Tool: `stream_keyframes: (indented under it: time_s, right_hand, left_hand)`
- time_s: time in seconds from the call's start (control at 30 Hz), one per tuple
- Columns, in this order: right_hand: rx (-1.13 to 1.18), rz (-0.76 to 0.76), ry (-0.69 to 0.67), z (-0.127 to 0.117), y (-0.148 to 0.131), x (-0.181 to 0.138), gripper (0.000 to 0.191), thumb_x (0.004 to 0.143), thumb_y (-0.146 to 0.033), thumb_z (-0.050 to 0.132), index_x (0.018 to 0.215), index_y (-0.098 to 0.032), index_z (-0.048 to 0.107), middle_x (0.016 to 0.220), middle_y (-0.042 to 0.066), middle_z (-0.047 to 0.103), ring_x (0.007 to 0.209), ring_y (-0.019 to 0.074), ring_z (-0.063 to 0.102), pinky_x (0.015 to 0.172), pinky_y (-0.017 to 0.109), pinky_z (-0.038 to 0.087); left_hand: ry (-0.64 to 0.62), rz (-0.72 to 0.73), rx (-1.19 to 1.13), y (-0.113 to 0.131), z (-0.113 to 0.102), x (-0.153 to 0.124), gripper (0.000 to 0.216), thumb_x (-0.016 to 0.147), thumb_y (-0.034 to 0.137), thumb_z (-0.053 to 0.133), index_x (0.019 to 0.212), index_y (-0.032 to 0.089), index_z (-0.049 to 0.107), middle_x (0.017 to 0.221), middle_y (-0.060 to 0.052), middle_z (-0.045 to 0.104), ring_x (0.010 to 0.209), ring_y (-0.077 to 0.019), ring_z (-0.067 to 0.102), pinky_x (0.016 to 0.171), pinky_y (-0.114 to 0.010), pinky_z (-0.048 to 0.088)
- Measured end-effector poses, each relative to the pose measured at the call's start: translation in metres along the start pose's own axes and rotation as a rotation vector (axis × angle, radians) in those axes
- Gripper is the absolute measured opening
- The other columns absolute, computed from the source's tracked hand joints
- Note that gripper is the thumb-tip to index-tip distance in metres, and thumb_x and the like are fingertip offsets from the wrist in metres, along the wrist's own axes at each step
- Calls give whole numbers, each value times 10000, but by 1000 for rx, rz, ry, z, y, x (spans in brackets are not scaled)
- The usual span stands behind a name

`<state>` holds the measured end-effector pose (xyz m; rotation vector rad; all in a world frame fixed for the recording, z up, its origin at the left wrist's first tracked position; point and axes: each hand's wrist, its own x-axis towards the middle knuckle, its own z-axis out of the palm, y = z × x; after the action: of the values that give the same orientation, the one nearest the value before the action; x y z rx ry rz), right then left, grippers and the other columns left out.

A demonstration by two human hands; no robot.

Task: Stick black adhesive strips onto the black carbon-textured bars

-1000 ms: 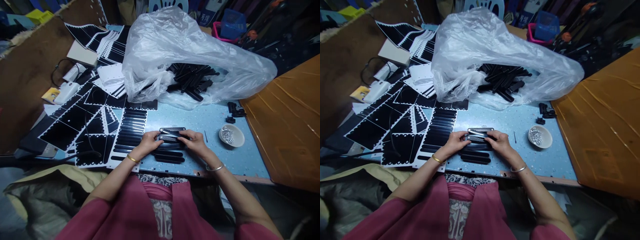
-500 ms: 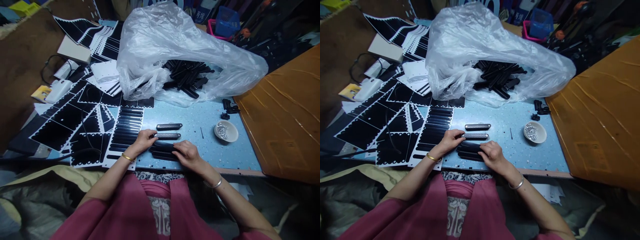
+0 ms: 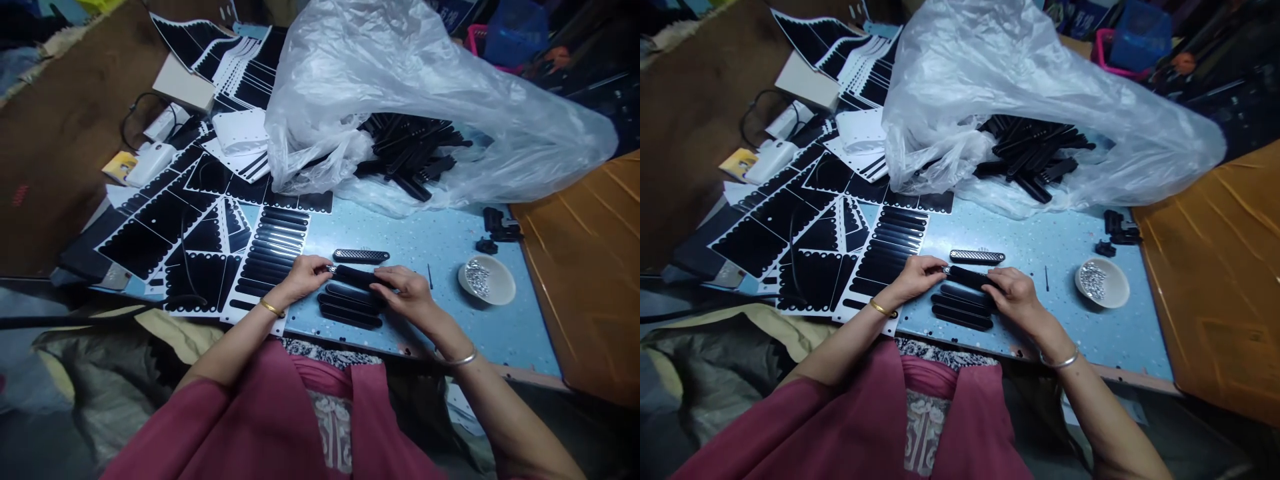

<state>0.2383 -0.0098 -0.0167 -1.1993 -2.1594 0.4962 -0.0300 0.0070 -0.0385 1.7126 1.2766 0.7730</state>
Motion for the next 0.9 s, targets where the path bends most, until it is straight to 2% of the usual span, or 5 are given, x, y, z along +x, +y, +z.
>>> stream_keyframes:
  time_s: [0.17, 0.43, 0.9]
  right_hand:
    - [-7, -38, -24, 1, -6, 4, 139, 858, -278, 649, 935, -207, 739, 914, 105, 756, 816, 235, 711, 736, 390, 591]
    - [14, -39, -44, 6, -3, 9, 136, 864, -272, 636, 912, -196, 739, 867, 101, 753, 751, 221, 705, 665, 356, 581]
    - [-36, 10, -120, 7, -3, 13, 151, 866, -287, 620, 895, -197, 738, 862, 96, 746, 756, 221, 694, 682, 352, 571]
  left_hand:
    - [-9, 5, 5, -1, 0, 1, 203, 744, 140, 703, 938, 146, 759, 822, -49, 747, 691, -144, 659, 664, -241, 498]
    - [-27, 16, -1, 3, -3, 0, 199, 754, 153, 703, 945, 130, 755, 814, -58, 743, 688, -149, 660, 660, -246, 498]
    - [-19, 38, 8, 1, -2, 0, 191, 761, 163, 699, 944, 155, 751, 804, -39, 736, 675, -137, 652, 654, -237, 501]
